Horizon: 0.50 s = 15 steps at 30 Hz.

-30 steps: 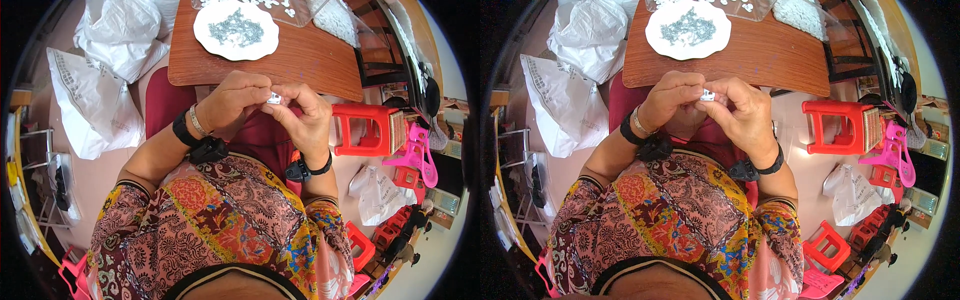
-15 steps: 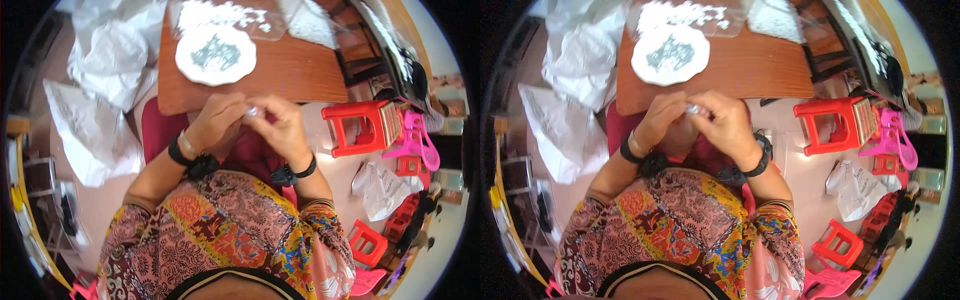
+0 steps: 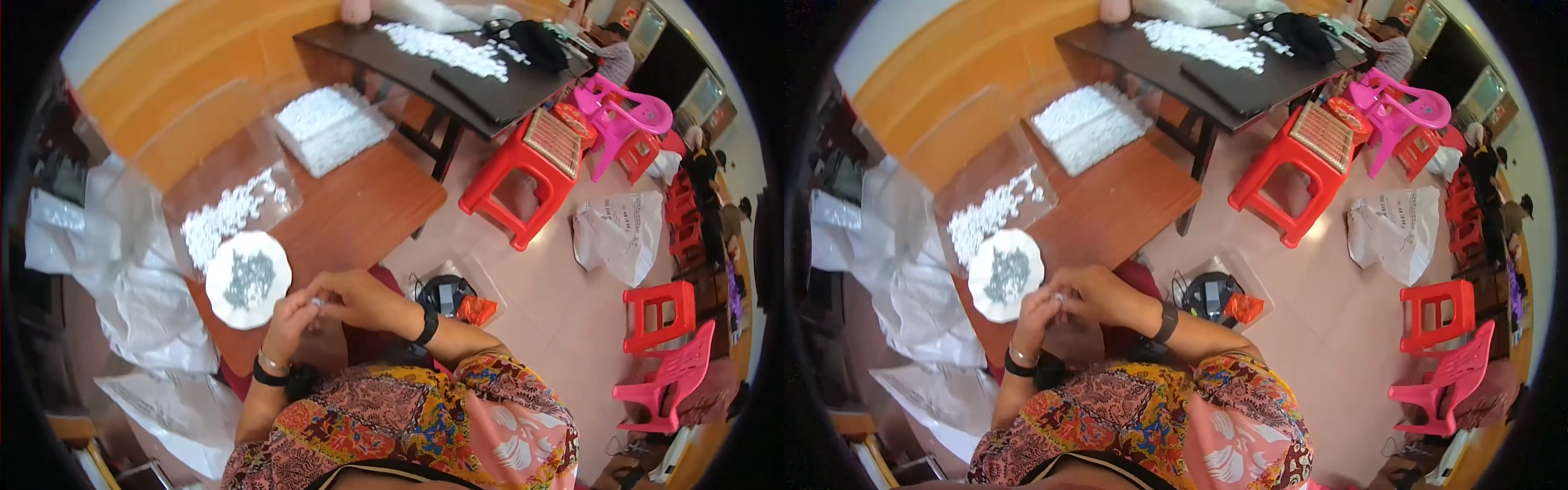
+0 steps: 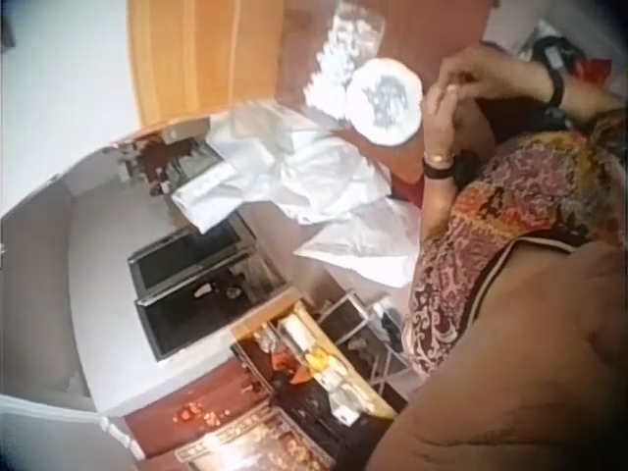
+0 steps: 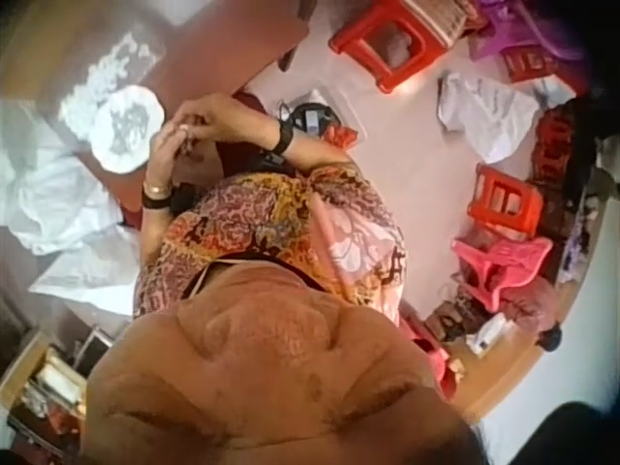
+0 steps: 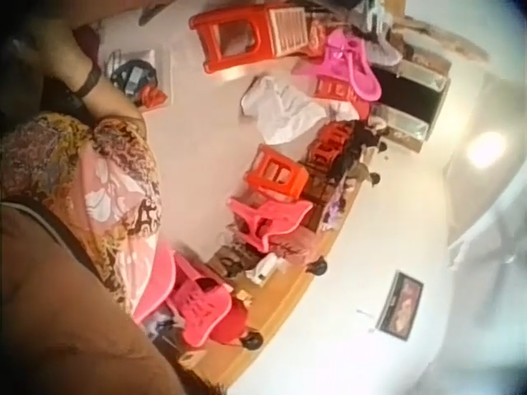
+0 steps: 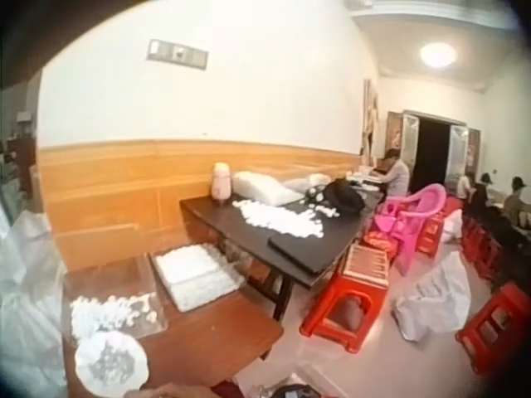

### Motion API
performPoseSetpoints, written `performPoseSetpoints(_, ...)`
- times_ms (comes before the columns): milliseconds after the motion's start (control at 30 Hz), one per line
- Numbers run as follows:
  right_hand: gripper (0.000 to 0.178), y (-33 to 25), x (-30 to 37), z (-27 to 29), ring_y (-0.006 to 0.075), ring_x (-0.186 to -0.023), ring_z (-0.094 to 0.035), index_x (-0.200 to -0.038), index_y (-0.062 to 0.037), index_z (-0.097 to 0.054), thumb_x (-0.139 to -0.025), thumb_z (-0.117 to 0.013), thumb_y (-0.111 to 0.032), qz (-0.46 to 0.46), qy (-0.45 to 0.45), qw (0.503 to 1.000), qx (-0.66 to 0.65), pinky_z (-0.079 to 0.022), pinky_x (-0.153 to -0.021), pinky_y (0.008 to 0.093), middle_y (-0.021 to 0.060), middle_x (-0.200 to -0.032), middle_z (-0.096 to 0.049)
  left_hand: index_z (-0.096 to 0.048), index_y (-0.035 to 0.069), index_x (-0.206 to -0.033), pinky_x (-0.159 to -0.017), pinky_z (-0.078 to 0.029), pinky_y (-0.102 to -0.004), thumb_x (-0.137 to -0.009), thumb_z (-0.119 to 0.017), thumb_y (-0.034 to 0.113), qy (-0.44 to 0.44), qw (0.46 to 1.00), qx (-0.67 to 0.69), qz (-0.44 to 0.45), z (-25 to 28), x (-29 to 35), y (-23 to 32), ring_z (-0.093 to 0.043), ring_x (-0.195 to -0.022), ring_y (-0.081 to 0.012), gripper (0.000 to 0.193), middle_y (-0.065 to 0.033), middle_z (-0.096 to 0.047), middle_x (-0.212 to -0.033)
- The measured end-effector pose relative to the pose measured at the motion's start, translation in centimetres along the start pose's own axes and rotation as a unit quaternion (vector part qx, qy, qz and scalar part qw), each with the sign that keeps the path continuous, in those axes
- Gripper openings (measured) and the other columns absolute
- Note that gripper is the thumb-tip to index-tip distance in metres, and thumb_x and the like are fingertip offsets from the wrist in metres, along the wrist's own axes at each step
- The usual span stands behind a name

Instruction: Manually assembling small white plastic components by inserting tiny metal pins into them.

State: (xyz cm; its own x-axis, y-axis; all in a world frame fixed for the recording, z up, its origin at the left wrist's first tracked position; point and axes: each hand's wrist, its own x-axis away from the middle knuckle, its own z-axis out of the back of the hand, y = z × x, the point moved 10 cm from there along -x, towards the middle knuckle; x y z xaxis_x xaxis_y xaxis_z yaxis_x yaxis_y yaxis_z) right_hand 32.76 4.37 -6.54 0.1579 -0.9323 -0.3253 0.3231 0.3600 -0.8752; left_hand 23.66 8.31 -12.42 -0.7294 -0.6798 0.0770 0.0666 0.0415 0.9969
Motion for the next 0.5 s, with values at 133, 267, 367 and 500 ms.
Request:
performPoseSetpoints(133, 0.022, 0.2, -0.5, 0.5, 0.0226, -0.065, -0.063, -0.096, -0.0046, -0.054, -0.077, -0.065, -0.008, -0.008, -0.019, 1.0, 0.008, -0.048, -0.059, 0.0316, 0.0114, -0.072, -0.064, -0.061, -0.002, -0.089, -0.054, -0.038, -0.0204, -0.087, -0.052, 0.018, -0.051, 0.998, -0.038, 0.019, -0.5, -0.7, 0.9, -0.049, -0.059, -0.0071, 0.022, -0.0002, -0.055, -0.066)
performPoseSetpoints(267, 0.024, 0.7, -1.0, 1.1, 0.0142, -0.063, -0.059, -0.098, -0.0023, -0.053, -0.077, -0.064, -0.007, -0.035, -0.028, 0.994, -0.098, -0.047, -0.058, 0.0274, 0.0065, -0.07, -0.062, -0.056, -0.001, -0.076, -0.051, -0.035, -0.023, -0.089, -0.049, 0.018, -0.003, 0.999, -0.017, -0.037, 0.2, -1.3, 1.1, -0.046, -0.056, -0.0084, 0.024, -0.0017, -0.053, -0.062)
performPoseSetpoints(367, 0.025, 1.9, -0.9, 1.1, 0.0059, -0.069, -0.054, -0.1, -0.004, -0.051, -0.08, -0.066, -0.006, -0.058, -0.037, 0.983, -0.17, -0.045, -0.062, 0.0208, 0.0007, -0.078, -0.06, -0.051, 0.0, -0.069, -0.051, -0.034, -0.0236, -0.089, -0.047, 0.017, 0.094, 0.991, 0.032, -0.09, 2.4, -1.6, 2.5, -0.044, -0.054, -0.009, 0.027, -0.0025, -0.051, -0.06)
performPoseSetpoints(500, 0.022, 1.6, -0.7, 5.3, 0.0047, -0.073, -0.054, -0.103, -0.0032, -0.06, -0.082, -0.065, -0.007, -0.05, 0.025, 0.995, -0.079, -0.045, -0.064, 0.0208, 0.0001, -0.083, -0.061, -0.049, 0.001, -0.067, -0.051, -0.034, -0.0242, -0.089, -0.047, 0.02, 0.078, 0.99, -0.024, -0.118, 2.8, -1.6, 4.1, -0.044, -0.053, -0.0103, 0.029, -0.0042, -0.05, -0.057)
